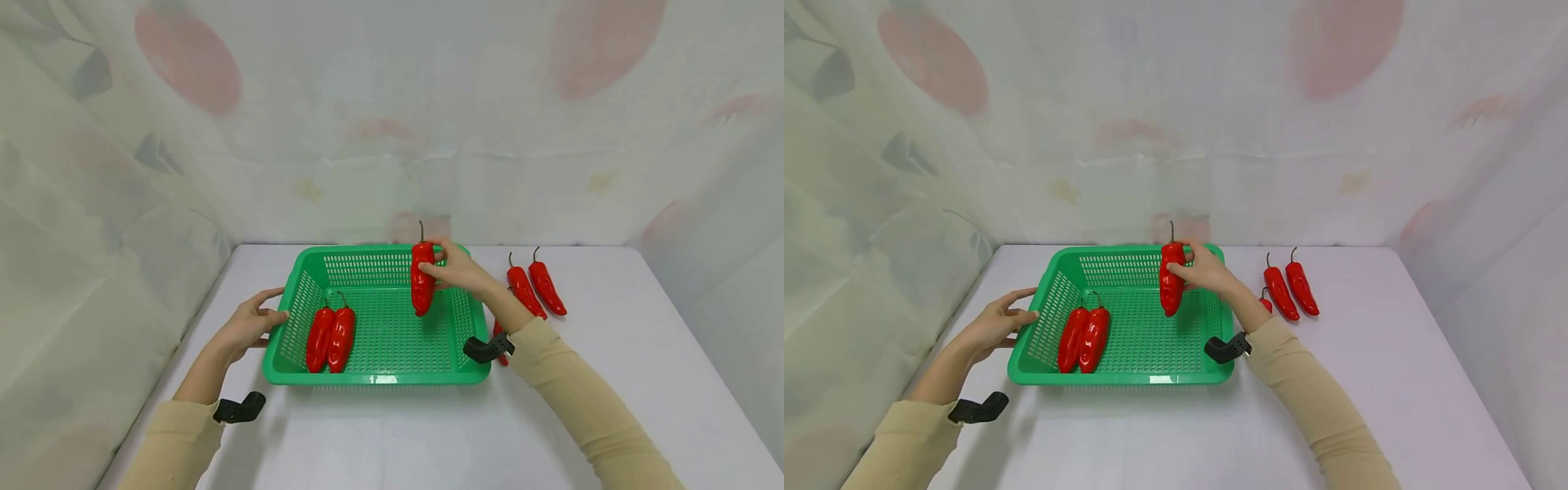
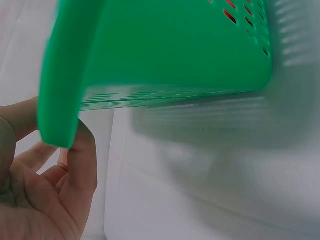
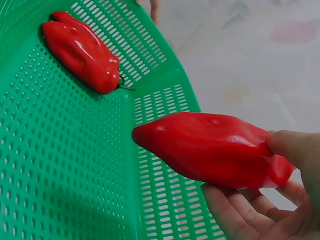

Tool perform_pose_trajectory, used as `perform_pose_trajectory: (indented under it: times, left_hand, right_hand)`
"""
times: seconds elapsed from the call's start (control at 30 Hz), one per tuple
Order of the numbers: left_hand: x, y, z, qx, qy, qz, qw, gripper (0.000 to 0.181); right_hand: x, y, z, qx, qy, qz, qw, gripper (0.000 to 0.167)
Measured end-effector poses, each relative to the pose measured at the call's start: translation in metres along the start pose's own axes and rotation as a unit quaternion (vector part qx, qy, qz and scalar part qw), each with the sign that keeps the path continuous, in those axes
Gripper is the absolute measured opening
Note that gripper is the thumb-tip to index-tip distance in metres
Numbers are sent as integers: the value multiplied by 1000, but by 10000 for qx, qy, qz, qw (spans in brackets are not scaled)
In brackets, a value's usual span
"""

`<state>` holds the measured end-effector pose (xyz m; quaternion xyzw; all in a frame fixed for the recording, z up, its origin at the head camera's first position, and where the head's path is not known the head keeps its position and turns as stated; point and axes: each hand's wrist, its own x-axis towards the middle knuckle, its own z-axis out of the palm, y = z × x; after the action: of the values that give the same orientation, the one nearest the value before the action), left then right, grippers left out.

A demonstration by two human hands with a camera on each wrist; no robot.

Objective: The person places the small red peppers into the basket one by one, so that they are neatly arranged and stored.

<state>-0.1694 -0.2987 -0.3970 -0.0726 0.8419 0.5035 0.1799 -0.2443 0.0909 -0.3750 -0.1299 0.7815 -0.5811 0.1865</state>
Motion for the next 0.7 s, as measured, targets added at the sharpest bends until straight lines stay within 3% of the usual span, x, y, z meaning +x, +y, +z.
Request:
perform_pose_trajectory:
  times: [0.7]
  left_hand:
    - [-2,2,0,28,-60,25,10000,66]
  right_hand:
    - [27,12,47,-390,-522,294,9974,57]
